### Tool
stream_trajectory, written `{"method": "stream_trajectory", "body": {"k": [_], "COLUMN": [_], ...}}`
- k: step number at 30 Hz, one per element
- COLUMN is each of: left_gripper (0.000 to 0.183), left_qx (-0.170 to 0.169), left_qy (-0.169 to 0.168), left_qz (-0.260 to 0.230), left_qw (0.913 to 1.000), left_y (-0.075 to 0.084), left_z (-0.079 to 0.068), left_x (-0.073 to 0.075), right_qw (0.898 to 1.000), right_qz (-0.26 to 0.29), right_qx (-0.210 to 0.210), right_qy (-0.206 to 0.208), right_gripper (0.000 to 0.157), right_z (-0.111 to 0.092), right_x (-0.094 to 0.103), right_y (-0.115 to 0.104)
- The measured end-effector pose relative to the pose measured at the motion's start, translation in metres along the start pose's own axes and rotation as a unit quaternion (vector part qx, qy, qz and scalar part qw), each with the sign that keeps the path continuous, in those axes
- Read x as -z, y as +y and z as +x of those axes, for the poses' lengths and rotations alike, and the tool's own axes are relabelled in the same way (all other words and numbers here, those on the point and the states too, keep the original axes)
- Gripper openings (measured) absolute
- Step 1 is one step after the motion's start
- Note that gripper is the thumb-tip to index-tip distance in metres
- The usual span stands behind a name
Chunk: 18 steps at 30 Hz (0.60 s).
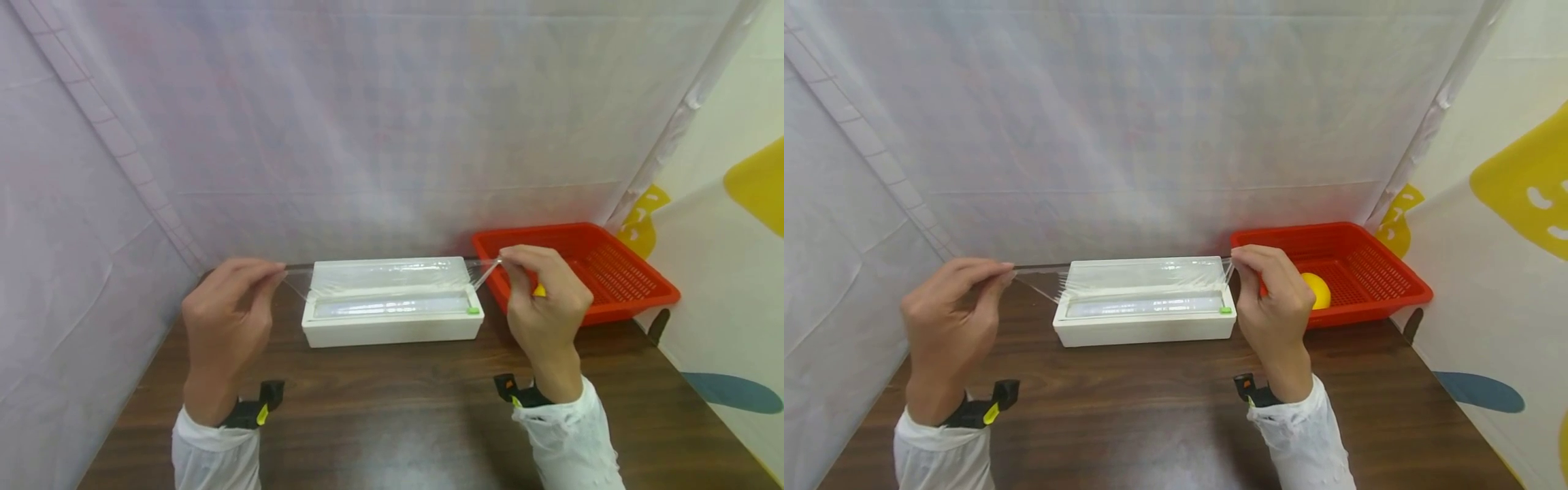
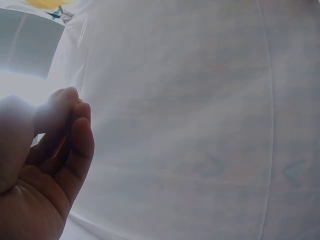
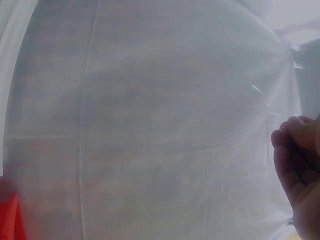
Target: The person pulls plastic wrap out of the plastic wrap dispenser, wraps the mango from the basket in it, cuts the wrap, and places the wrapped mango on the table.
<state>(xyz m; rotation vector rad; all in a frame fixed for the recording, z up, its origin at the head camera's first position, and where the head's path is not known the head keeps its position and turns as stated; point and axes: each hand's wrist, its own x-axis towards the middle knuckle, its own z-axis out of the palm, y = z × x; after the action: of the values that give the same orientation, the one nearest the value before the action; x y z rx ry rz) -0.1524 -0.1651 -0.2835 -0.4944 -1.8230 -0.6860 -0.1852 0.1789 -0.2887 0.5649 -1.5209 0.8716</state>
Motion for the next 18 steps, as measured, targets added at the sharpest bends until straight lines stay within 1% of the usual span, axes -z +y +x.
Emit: {"method": "stream_trajectory", "body": {"k": [4,8,12,14,16,18], "left_gripper": [0.009,0.008,0.009,0.010,0.011,0.013], "left_qx": [-0.002,-0.009,-0.017,-0.017,-0.013,-0.006], "left_qy": [0.006,0.015,0.003,-0.017,-0.043,-0.075], "left_qz": [-0.006,-0.018,-0.018,-0.021,-0.024,-0.027], "left_qw": [1.0000,0.9997,0.9997,0.9995,0.9987,0.9968], "left_y": [0.003,0.005,0.007,0.009,0.011,0.013], "left_z": [0.000,0.001,0.001,0.001,0.000,0.000], "left_x": [0.003,0.006,0.013,0.018,0.024,0.031], "right_qw": [1.000,1.000,1.000,1.000,0.998,0.994], "right_qz": [0.001,0.001,0.002,0.000,-0.011,-0.024], "right_qx": [0.003,0.006,0.005,0.004,0.001,-0.004], "right_qy": [0.008,0.010,-0.002,-0.024,-0.061,-0.107], "right_gripper": [0.006,0.009,0.010,0.011,0.013,0.016], "right_z": [0.002,0.003,0.003,0.004,0.006,0.009], "right_x": [0.001,0.002,0.005,0.009,0.016,0.026], "right_y": [-0.004,-0.006,-0.008,-0.010,-0.012,-0.016]}}
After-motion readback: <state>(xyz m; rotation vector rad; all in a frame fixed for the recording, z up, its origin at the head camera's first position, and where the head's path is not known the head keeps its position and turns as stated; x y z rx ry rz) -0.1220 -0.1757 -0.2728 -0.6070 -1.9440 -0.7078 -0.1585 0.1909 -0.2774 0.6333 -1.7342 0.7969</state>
